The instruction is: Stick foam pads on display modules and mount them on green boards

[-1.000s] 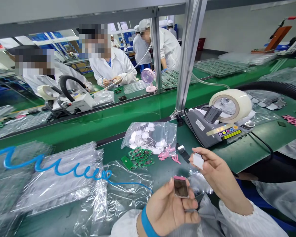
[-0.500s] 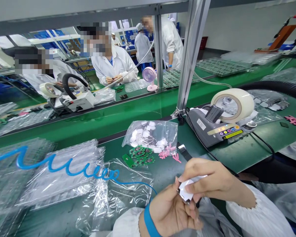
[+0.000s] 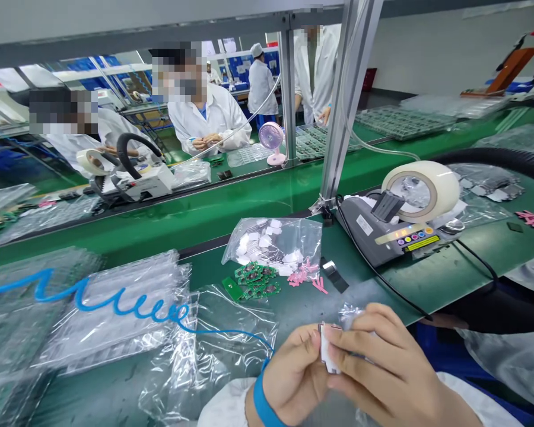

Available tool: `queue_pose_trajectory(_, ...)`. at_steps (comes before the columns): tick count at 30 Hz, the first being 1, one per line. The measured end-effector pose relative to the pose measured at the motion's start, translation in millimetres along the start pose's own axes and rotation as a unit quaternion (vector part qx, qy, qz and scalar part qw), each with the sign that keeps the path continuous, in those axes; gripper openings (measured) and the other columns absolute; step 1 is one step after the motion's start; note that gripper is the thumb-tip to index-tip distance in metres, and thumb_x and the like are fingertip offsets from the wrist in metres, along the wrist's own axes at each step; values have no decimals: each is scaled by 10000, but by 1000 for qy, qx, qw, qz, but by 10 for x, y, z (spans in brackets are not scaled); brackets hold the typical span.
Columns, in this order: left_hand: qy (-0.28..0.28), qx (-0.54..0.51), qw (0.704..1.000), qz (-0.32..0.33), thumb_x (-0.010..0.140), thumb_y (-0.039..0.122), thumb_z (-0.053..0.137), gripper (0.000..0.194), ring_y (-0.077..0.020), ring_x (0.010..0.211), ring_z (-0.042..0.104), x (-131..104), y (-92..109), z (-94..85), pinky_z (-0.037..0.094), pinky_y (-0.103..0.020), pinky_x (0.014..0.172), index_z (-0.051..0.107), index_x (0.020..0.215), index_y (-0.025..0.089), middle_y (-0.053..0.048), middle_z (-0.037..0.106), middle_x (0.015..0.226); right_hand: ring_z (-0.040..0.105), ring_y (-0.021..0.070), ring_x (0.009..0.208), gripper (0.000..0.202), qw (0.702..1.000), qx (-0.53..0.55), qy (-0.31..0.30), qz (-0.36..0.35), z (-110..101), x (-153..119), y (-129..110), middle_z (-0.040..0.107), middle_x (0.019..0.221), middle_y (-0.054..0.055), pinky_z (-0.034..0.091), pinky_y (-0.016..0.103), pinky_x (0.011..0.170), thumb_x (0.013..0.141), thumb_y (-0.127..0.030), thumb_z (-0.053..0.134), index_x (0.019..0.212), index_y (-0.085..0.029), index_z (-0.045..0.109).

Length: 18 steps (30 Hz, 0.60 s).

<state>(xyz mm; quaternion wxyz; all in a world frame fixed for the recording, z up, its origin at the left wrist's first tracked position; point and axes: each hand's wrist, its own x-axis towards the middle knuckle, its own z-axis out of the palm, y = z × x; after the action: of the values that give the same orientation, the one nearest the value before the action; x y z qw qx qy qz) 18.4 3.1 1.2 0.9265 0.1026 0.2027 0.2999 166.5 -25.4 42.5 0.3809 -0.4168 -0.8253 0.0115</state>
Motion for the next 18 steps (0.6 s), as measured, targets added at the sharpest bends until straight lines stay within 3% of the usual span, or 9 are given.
queue_pose_trajectory(5, 21, 26, 999, 21, 664, 279, 732, 248, -69, 568, 510, -3, -4, 67, 376, -165, 545, 669, 759, 59, -14, 547, 609, 559, 143, 597, 101, 998, 50, 35, 21, 100, -79, 1, 720, 791, 27, 411, 323, 570, 823, -150, 571, 889, -156, 648)
queue_pose_trajectory(10, 28, 54, 998, 29, 672, 269, 728, 242, -63, 571, 517, 5, -4, 63, 393, -164, 567, 668, 758, 50, -13, 557, 611, 554, 138, 599, 115, 995, 95, 9, -3, 84, -136, 150, 721, 816, 31, 417, 328, 597, 811, -167, 592, 921, -175, 626)
queue_pose_trajectory(13, 2, 59, 998, 19, 667, 321, 728, 291, -82, 558, 568, 40, -20, -4, 413, -173, 559, 675, 754, 48, -41, 610, 605, 557, 146, 671, 144, 984, 174, -13, 13, 91, -208, 280, 701, 917, 44, 419, 347, 678, 871, -288, 531, 978, -215, 594)
queue_pose_trajectory(16, -44, 72, 996, -32, 664, 427, 704, 396, -127, 530, 623, 95, -62, -88, 439, -202, 549, 677, 813, 61, -68, 648, 582, 545, 190, 932, 351, 960, 266, -35, 83, 142, -258, 384, 616, 1109, 73, 404, 369, 811, 888, -444, 465, 1172, -246, 527)
queue_pose_trajectory(18, -62, 73, 993, -71, 654, 469, 695, 430, -143, 528, 640, 140, -91, -125, 452, -210, 538, 674, 830, 78, -67, 655, 585, 522, 192, 942, 421, 933, 337, -55, 110, 192, -272, 424, 613, 1070, 62, 406, 354, 805, 867, -513, 461, 1206, -272, 527)
